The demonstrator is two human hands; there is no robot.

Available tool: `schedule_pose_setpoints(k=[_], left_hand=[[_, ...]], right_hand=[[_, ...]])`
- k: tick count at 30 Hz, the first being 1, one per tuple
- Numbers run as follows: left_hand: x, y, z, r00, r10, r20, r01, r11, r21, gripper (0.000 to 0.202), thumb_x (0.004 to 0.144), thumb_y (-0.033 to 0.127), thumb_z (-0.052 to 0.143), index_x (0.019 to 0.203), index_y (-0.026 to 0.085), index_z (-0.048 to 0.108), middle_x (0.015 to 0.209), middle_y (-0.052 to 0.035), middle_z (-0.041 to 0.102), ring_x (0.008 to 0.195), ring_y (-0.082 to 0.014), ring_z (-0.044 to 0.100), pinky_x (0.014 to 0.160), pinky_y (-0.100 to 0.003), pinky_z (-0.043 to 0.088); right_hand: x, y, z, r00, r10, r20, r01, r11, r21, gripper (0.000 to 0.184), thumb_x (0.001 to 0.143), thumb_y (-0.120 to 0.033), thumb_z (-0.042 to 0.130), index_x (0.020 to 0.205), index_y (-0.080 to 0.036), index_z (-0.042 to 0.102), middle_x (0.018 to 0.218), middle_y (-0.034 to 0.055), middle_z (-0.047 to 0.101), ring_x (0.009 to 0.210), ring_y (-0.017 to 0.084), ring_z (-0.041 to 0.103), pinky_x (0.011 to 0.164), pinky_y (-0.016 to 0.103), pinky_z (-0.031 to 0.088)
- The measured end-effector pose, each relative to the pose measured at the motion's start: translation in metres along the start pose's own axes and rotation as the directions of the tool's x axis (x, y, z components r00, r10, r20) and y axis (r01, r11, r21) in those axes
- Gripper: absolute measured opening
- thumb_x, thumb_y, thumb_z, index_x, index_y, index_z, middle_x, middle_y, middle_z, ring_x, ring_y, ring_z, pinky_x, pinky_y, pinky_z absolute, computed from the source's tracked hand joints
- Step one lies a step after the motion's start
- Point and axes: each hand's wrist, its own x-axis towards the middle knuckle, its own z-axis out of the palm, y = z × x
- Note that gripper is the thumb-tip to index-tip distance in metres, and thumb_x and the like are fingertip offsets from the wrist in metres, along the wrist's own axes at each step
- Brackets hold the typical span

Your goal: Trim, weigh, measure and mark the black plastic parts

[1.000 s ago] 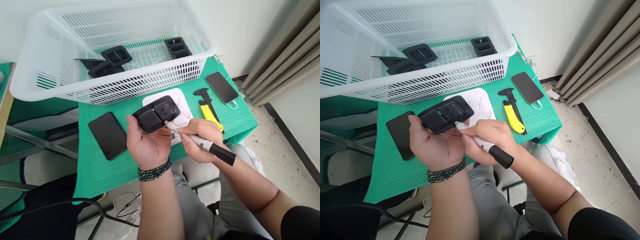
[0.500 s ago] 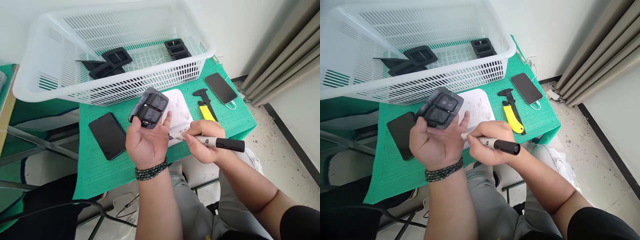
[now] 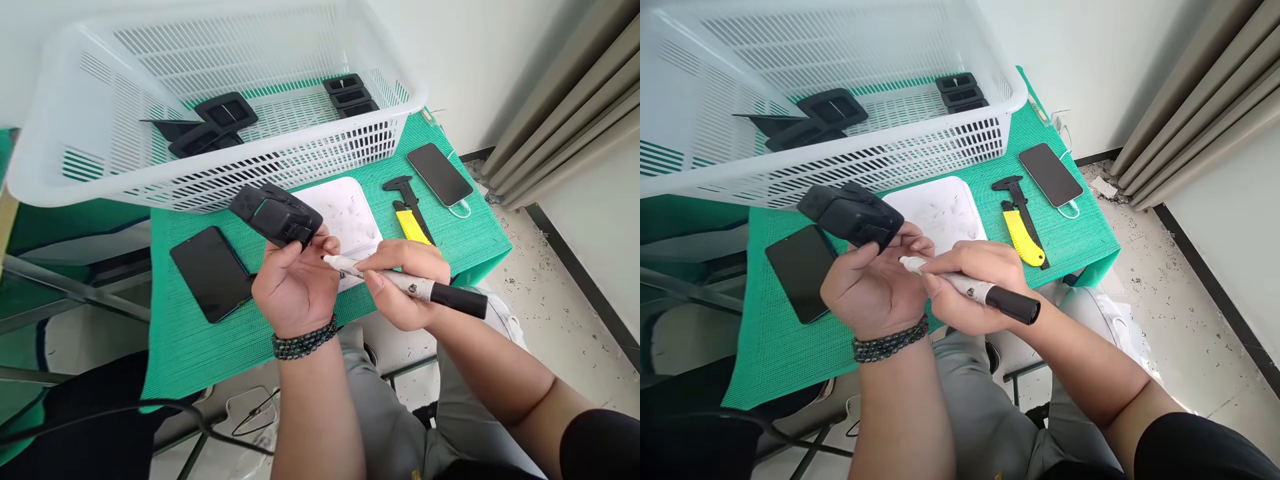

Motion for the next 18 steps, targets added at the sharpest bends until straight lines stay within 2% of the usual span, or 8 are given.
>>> schedule_pose_setpoints(k=[4,7,11,14,18], left_hand=[[-0.0015,0.0012,0.002,0.999,0.011,0.037,-0.01,0.999,-0.03,0.019,0.063,0.028,0.075,0.076,0.019,0.064,0.079,-0.0051,0.064,0.073,-0.0196,0.058,0.063,-0.035,0.044],[-0.0018,0.001,0.0021,0.999,0.011,0.031,-0.01,0.999,-0.034,0.024,0.069,0.036,0.077,0.084,0.019,0.067,0.085,-0.005,0.068,0.07,-0.018,0.057,0.062,-0.034,0.046],[0.0003,-0.0003,0.0011,1.0,0.011,0.019,-0.011,0.999,-0.048,0.029,0.072,0.032,0.076,0.097,0.021,0.068,0.086,-0.0021,0.069,0.069,-0.0168,0.059,0.061,-0.033,0.048],[0.0024,-0.0015,-0.0014,0.999,0.014,0.045,-0.01,0.997,-0.072,0.028,0.073,0.03,0.075,0.099,0.023,0.069,0.084,-0.0009,0.071,0.069,-0.0164,0.062,0.059,-0.031,0.051],[0.0021,-0.0028,-0.005,0.996,-0.027,0.084,0.031,0.998,-0.047,0.031,0.072,0.036,0.079,0.099,0.024,0.072,0.083,-0.0019,0.073,0.077,-0.0178,0.067,0.062,-0.028,0.055]], right_hand=[[-0.0013,0.0021,0.0005,0.999,0.028,0.034,-0.026,0.999,-0.041,0.021,0.102,-0.038,0.055,0.094,-0.023,0.067,0.065,-0.0013,0.063,0.051,0.013,0.058,0.052,0.028,0.051],[-0.0013,0.0031,0.0003,1.0,-0.007,0.007,0.007,1.0,-0.022,0.016,0.099,-0.034,0.058,0.095,-0.023,0.069,0.066,-0.0005,0.065,0.052,0.015,0.06,0.053,0.029,0.052],[0.0009,0.0021,-0.0001,0.999,-0.039,-0.035,0.039,0.999,-0.009,0.011,0.097,-0.03,0.061,0.096,-0.023,0.069,0.066,-0.0001,0.065,0.05,0.014,0.058,0.052,0.029,0.051],[0.0035,0.0002,0.0006,0.996,-0.063,-0.058,0.065,0.997,0.031,0.008,0.096,-0.025,0.061,0.096,-0.022,0.068,0.067,0.0002,0.066,0.051,0.014,0.059,0.051,0.028,0.05],[0.0066,-0.0016,0.0018,0.994,-0.064,-0.089,0.069,0.996,0.06,0.007,0.093,-0.019,0.061,0.094,-0.021,0.068,0.065,-0.0016,0.063,0.052,0.012,0.057,0.049,0.025,0.048]])
